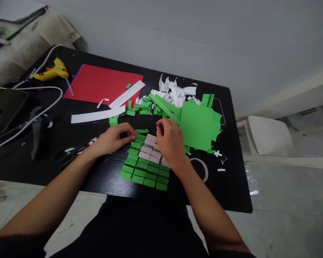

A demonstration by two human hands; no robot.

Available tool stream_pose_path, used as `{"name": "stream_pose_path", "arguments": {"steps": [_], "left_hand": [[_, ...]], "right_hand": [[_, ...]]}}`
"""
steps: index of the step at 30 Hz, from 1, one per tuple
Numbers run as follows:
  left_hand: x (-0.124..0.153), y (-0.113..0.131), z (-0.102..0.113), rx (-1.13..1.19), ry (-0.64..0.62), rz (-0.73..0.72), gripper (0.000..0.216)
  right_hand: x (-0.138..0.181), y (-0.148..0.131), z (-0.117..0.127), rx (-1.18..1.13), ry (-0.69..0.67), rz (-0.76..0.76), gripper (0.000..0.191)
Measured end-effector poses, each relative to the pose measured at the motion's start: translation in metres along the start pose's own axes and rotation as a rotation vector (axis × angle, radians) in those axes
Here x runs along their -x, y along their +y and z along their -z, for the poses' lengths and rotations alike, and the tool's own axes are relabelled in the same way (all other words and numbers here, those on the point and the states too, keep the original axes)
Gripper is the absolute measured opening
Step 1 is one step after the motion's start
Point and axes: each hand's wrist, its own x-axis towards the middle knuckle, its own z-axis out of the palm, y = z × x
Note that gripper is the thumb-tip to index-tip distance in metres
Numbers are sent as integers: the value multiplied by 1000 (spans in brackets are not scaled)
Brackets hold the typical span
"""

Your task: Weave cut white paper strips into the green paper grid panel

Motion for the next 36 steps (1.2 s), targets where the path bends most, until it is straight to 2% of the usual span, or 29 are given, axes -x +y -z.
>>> {"name": "stream_pose_path", "arguments": {"steps": [7,12,18,26,36], "left_hand": [[1,0,0,-8,5,-18,5],[1,2,0,-18,15,-39,4],[1,3,-1,-24,22,-25,3],[2,4,-2,-26,24,-19,4],[4,3,3,-25,-10,-57,10]], "right_hand": [[8,-12,-6,-41,-2,109,28],[21,-20,-10,-12,-151,217,20],[29,-18,-15,35,-192,262,23],[29,-16,-18,102,-254,233,13],[29,-18,-14,50,-358,208,16]]}}
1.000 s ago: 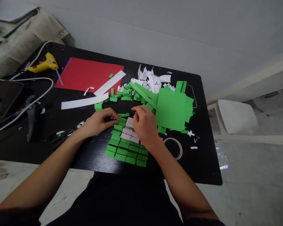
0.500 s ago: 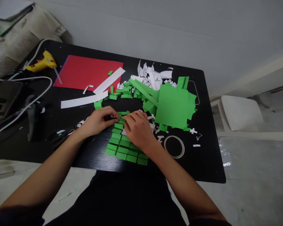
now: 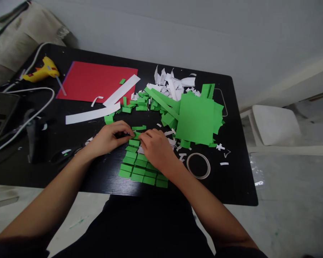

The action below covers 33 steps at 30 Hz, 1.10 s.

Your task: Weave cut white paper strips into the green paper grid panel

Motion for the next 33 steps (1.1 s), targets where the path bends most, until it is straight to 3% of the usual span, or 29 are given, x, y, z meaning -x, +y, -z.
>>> {"name": "stream_pose_path", "arguments": {"steps": [10,17,22,33], "left_hand": [[1,4,6,-88,-62,-16,15],[12,19,8,-326,-109,-103,31],[24,21,2,-459,-134,-145,49],[32,18,0,-511,-109,-173,52]], "right_hand": [[5,-8,6,102,-113,58,19],[10,-18,16,183,-219,76,25],[14,-19,12,219,-205,78,28],[16,-22,11,231,-200,75,28]]}}
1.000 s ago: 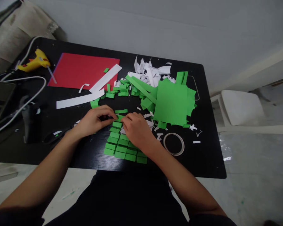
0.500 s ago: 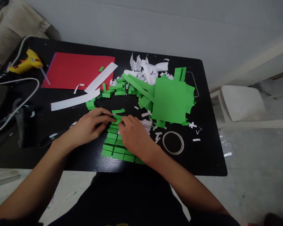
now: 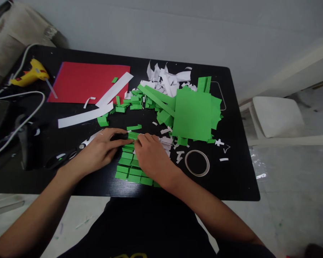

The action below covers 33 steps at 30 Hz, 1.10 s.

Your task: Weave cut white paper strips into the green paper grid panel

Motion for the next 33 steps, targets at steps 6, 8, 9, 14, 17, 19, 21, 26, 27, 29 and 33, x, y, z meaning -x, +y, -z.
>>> {"name": "stream_pose_path", "arguments": {"steps": [6,8,9,14,17,19,21,26,27,29,33], "left_hand": [[1,0,-4,-49,23,7,60],[1,-1,-4,-32,24,6,60],[1,-1,-4,-15,24,3,60],[1,-1,-2,33,22,19,62],[0,-1,-2,-13,31,30,61],[0,-2,-2,-39,40,28,60],[1,-3,-2,-52,47,28,56],[2,-4,-1,-55,68,21,47],[2,-3,-2,-56,69,20,47],[0,-1,-2,-64,65,19,50],[-1,1,-3,-102,49,26,57]], "right_hand": [[1,1,-4,-15,29,-11,28],[1,1,-5,-25,34,-15,28],[1,1,-5,-29,35,-17,29],[2,1,-6,-41,38,-15,31],[2,2,-7,-48,44,-12,30],[2,2,-7,-49,49,-16,30],[1,2,-8,-50,53,-17,29],[1,2,-7,-56,54,-24,27],[1,2,-6,-56,52,-26,27],[2,1,-6,-56,50,-29,28],[2,1,-6,-53,59,-27,29]]}}
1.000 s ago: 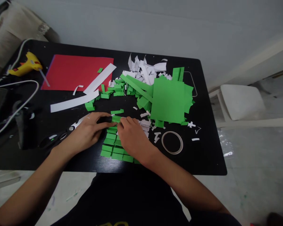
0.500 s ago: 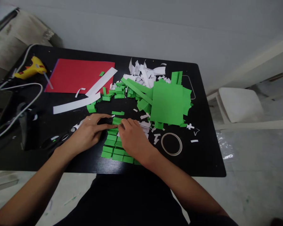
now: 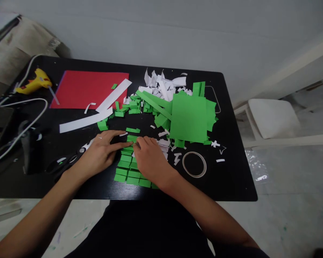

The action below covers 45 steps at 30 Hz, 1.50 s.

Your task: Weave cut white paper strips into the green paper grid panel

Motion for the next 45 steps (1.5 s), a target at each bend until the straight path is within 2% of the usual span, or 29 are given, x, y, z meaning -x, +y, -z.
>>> {"name": "stream_pose_path", "arguments": {"steps": [6,12,16,19,21,24,28,34,39,45], "left_hand": [[6,-3,-1,-29,18,64,54],[12,5,7,88,100,163,41],[24,29,16,263,141,372,24],[37,50,18,362,50,586,23],[44,61,17,408,-29,668,29],[50,71,12,398,-118,735,37],[51,74,5,368,-186,744,44],[46,71,5,420,-215,716,35],[47,62,14,433,-102,658,33],[38,32,27,383,-19,703,29]], "right_hand": [[-1,0,-2,7,12,-2,27],[0,1,2,-63,17,-6,28],[11,9,16,-269,201,-11,29],[24,23,26,-340,349,-119,26],[34,33,29,-334,362,-200,26],[47,43,27,-345,312,-282,28],[54,46,21,-353,278,-302,32],[52,46,16,-380,205,-371,34],[54,42,18,-401,137,-406,31],[63,21,26,-483,18,-426,34]]}}
